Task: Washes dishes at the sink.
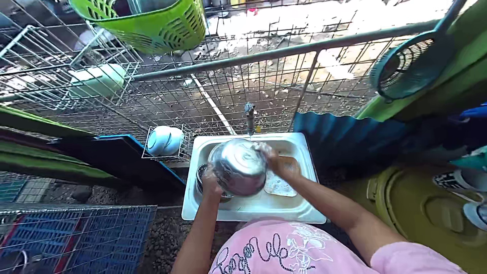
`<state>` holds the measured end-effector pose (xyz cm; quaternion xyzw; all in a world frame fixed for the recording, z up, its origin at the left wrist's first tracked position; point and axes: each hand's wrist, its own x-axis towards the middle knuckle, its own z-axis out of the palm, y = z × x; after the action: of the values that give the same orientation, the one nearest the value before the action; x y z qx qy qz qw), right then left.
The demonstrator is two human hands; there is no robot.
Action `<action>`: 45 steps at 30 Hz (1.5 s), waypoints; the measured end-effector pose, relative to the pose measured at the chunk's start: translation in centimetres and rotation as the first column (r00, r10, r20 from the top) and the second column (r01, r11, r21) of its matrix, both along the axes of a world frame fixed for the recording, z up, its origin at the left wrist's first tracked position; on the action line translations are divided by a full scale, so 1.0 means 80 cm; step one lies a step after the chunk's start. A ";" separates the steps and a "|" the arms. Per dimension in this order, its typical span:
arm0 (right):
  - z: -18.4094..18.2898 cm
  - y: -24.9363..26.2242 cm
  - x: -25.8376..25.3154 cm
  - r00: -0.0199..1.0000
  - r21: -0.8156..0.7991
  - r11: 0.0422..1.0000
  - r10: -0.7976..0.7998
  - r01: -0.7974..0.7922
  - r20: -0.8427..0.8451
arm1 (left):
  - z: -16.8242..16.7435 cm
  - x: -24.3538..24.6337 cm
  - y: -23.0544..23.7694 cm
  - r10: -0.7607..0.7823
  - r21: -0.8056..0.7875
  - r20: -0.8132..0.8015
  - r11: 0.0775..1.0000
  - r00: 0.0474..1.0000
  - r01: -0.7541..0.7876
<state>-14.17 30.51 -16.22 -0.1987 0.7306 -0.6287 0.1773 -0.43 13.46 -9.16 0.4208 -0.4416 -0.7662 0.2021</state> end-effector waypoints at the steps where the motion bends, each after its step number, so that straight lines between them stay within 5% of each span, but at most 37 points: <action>1: -0.009 -0.006 0.031 0.995 -0.021 0.999 0.023 -0.025 -0.096 | -0.006 -0.003 -0.005 0.070 0.012 0.000 0.997 0.998 -0.070; 5: 0.028 -0.052 0.110 0.748 0.297 0.944 0.301 -0.145 -0.591 | -0.018 -0.009 -0.004 0.045 -0.096 0.080 0.995 0.996 -0.037; 7: 0.055 -0.074 0.078 0.755 0.320 0.925 0.357 -0.204 -0.551 | -0.008 0.000 0.001 -0.082 -0.186 0.095 0.978 0.992 0.099; 9: 0.056 -0.079 0.026 0.881 0.217 0.951 0.291 -0.223 -0.372 | 0.005 0.014 0.000 -0.149 -0.211 0.087 0.963 0.985 0.165; 12: 0.019 -0.067 0.020 0.983 0.263 0.958 0.148 -0.116 -0.105 | 0.010 0.024 -0.014 -0.042 -0.234 0.031 0.971 0.999 0.048; 15: 0.004 -0.071 0.103 0.933 0.151 0.978 0.183 -0.142 -0.309 | 0.003 0.019 -0.036 -0.046 -0.275 0.039 0.960 0.998 0.055; 18: 0.033 -0.102 0.103 0.870 0.008 0.996 0.085 -0.093 -0.485 | 0.011 0.027 -0.040 -0.272 -0.358 0.162 0.880 0.949 0.313; 20: 0.048 -0.110 0.054 0.918 -0.013 1.000 0.017 -0.024 -0.396 | 0.039 0.028 -0.051 -0.448 -0.455 0.296 0.710 0.844 0.537; 23: 0.021 -0.099 -0.008 0.987 0.295 0.956 0.042 0.006 -0.157 | 0.087 0.011 -0.084 -0.612 -0.544 0.597 0.167 0.519 0.822; 25: -0.036 -0.086 -0.009 0.961 0.573 0.798 0.271 -0.189 -0.061 | 0.112 -0.006 -0.096 -0.604 -0.433 0.763 -0.210 0.232 0.877; 27: -0.090 -0.076 0.021 0.834 0.743 0.528 0.546 -0.412 0.074 | 0.119 -0.021 -0.095 -0.526 -0.270 0.850 -0.483 -0.030 0.833; 29: -0.121 -0.068 0.046 0.663 0.816 0.310 0.739 -0.488 0.115 | 0.110 -0.026 -0.086 -0.437 -0.158 0.875 -0.664 -0.208 0.731; 31: -0.126 -0.067 0.044 0.575 0.844 0.241 0.813 -0.480 0.094 | 0.096 -0.029 -0.075 -0.314 -0.010 0.881 -0.761 -0.355 0.649; 34: -0.089 -0.067 0.023 0.648 0.817 0.315 0.756 -0.483 0.092 | 0.063 -0.028 -0.058 -0.135 0.208 0.844 -0.809 -0.519 0.549; 38: -0.063 -0.062 -0.032 0.899 0.593 0.709 0.434 -0.381 0.060 | -0.003 -0.023 -0.053 -0.043 0.316 0.810 -0.808 -0.584 0.498; 41: -0.064 -0.061 -0.044 0.966 0.340 0.908 0.197 -0.245 0.169 | -0.056 -0.010 -0.066 -0.047 0.338 0.797 -0.791 -0.603 0.509; 43: -0.053 -0.062 -0.035 0.966 0.221 0.962 0.103 -0.158 0.238 | -0.085 0.001 -0.085 -0.157 0.307 0.783 -0.744 -0.601 0.594; 44: -0.045 -0.061 -0.027 0.972 0.220 0.966 0.083 -0.132 0.218 | -0.092 0.003 -0.095 -0.312 0.264 0.756 -0.659 -0.575 0.704; 45: -0.033 -0.059 -0.016 0.982 0.266 0.955 0.092 -0.133 0.163 | -0.097 0.005 -0.105 -0.560 0.157 0.705 -0.476 -0.436 0.866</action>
<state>-15.41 25.75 -18.85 -0.1658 0.7832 -0.5228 0.2928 -0.01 5.05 -16.90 -0.0315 -0.8129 -0.2623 -0.5190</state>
